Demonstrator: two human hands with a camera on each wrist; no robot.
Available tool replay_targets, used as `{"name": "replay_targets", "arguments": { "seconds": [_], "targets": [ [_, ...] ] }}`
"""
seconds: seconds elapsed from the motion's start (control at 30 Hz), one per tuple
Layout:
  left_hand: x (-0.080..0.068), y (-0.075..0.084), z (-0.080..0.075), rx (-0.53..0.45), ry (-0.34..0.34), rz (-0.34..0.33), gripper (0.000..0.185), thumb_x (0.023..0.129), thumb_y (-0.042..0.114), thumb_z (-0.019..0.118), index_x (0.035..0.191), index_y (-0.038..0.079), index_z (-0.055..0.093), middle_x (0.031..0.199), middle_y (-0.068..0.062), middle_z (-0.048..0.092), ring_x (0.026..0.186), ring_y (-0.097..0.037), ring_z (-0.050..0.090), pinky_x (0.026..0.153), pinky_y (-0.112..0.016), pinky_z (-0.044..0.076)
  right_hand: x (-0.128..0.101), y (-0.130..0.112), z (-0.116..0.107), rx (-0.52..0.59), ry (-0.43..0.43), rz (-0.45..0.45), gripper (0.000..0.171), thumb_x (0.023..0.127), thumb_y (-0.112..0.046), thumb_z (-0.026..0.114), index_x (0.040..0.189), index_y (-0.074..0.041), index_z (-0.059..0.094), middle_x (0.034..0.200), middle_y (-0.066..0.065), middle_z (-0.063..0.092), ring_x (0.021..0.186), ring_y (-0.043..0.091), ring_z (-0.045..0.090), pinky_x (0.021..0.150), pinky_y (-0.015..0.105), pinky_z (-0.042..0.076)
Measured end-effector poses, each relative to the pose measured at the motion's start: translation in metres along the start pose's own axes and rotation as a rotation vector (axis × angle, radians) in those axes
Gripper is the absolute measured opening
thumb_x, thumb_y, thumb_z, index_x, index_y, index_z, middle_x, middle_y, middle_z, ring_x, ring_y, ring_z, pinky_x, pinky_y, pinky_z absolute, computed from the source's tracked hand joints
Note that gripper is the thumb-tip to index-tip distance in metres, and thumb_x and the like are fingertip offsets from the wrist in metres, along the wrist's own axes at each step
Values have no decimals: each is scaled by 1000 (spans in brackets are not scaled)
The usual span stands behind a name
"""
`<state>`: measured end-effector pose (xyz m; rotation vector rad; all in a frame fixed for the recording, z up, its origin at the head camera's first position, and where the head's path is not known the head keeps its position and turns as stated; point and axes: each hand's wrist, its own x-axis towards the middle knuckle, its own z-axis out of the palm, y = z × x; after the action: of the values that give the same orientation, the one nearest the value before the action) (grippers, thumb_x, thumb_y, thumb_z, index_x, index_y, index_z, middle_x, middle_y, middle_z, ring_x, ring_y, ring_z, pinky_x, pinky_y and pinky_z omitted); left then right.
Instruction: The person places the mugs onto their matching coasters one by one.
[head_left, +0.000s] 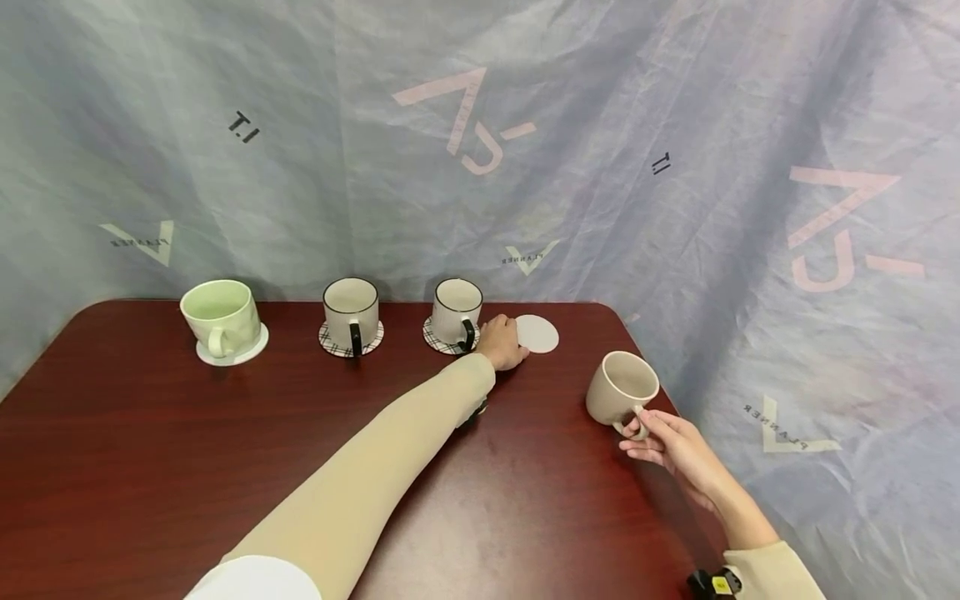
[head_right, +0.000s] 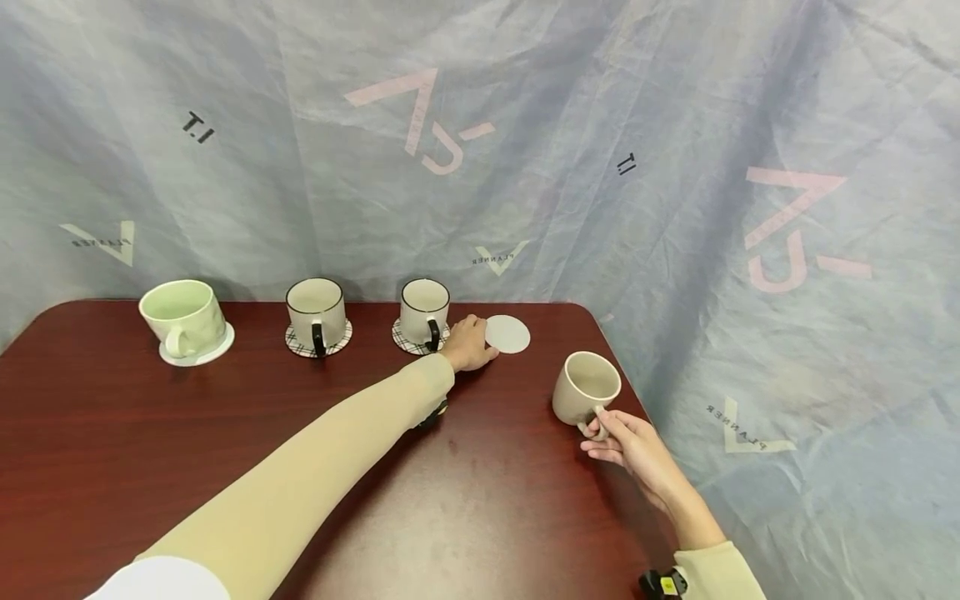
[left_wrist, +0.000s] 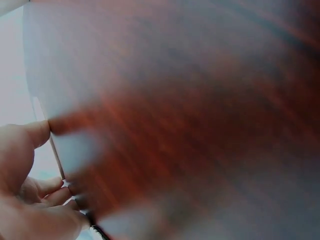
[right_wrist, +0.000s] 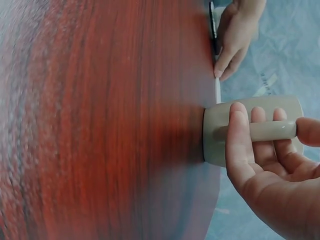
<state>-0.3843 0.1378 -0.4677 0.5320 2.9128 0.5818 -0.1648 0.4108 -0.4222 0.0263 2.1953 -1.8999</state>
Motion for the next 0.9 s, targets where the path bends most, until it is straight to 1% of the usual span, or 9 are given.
{"name": "replay_targets", "arguments": {
  "seconds": [0.07,0.17,0.37,0.53,0.67,0.9],
  "targets": [
    [-1,0,0,-4,8,-12,65,106,39,65,156,1,47,156,-14,49,149,-28,43,127,-44,31,1,1,0,4,0,-7,36,115,-28,51,103,4,65,106,7,70,98,22,78,89,33,63],
    [-1,0,-1,-5,16,-23,63,106,38,65,156,2,47,156,-14,49,149,-28,44,127,-44,30,3,1,0,16,-1,-23,35,115,-25,51,101,3,65,103,5,70,99,24,78,90,34,63],
    [-1,0,-2,-7,15,-26,63,106,37,65,156,3,47,157,-13,49,149,-28,44,127,-44,30,3,0,-3,41,15,-51,32,115,-20,50,100,3,66,103,5,72,97,24,79,88,34,63],
    [-1,0,-3,-12,26,-22,62,106,37,65,155,3,48,156,-14,50,148,-28,45,127,-44,31,6,-6,-6,50,7,-67,31,115,-17,49,100,4,66,102,5,71,95,23,79,88,35,63],
    [-2,0,-5,-8,25,-26,61,106,36,65,155,3,49,156,-14,49,149,-30,44,127,-45,31,11,-14,-6,52,3,-75,31,114,-19,51,100,3,66,102,5,71,96,23,79,89,36,63],
    [1,2,-4,0,-9,-37,62,107,37,64,157,4,48,158,-13,47,151,-29,41,128,-46,28,30,-29,-5,40,-3,-92,32,115,-21,51,101,4,65,102,7,72,95,22,79,91,38,63]
  ]
}}
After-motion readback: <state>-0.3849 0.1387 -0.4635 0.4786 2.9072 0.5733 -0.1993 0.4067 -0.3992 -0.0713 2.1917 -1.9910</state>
